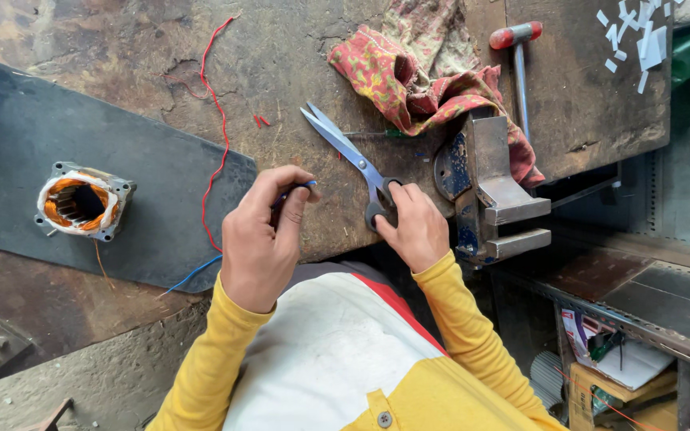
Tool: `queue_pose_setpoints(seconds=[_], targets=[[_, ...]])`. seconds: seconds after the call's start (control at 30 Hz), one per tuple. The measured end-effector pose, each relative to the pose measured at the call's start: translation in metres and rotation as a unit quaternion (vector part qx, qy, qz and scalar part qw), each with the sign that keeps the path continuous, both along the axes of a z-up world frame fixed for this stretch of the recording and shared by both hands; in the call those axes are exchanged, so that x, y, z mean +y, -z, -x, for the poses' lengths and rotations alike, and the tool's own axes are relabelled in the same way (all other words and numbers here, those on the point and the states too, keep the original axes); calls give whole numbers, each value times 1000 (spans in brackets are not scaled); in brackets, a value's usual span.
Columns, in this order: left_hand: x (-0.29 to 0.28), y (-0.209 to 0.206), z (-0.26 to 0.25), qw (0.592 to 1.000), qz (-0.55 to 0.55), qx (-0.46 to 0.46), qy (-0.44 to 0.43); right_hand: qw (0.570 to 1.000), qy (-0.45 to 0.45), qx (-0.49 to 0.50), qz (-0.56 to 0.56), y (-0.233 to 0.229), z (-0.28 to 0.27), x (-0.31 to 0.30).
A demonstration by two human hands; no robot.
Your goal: The person applies a liquid substance from a bottle onto a copper wire using a screwdriver, then wipes the wire with a cloth. They proceed to cut red and blue wires with scissors and strip the insulation from the wire ends. Finally, they twist the stripped wire ends together by hand.
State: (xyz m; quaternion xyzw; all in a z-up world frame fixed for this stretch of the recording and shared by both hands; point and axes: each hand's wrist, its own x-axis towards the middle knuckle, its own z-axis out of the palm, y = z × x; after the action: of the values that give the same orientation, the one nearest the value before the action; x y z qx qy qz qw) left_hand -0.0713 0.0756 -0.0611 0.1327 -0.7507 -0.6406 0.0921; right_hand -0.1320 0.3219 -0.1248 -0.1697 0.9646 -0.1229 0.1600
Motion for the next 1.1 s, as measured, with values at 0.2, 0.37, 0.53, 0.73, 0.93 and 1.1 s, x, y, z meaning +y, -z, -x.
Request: queue_pose_setpoints(seconds=[0.2,0.37,0.53,0.73,0.93,1.1], targets=[[2,-7,5,999,-41,18,-13,765,211,-441,419,0,-9,22],[6,-11,4,998,-23,62,-17,813,173,-361,424,-7,-55,11],[5,-17,3,991,107,75,-9,857,60,-307,410,-25,-55,-2],[9,-18,0,989,120,89,16,904,70,-237,350,-42,-51,-13],[11,-22,-5,988,126,94,-9,935,45,-160,314,-53,-49,-18],[14,-23,-7,987,133,82,-24,955,22,-75,286,-52,-47,-20]])
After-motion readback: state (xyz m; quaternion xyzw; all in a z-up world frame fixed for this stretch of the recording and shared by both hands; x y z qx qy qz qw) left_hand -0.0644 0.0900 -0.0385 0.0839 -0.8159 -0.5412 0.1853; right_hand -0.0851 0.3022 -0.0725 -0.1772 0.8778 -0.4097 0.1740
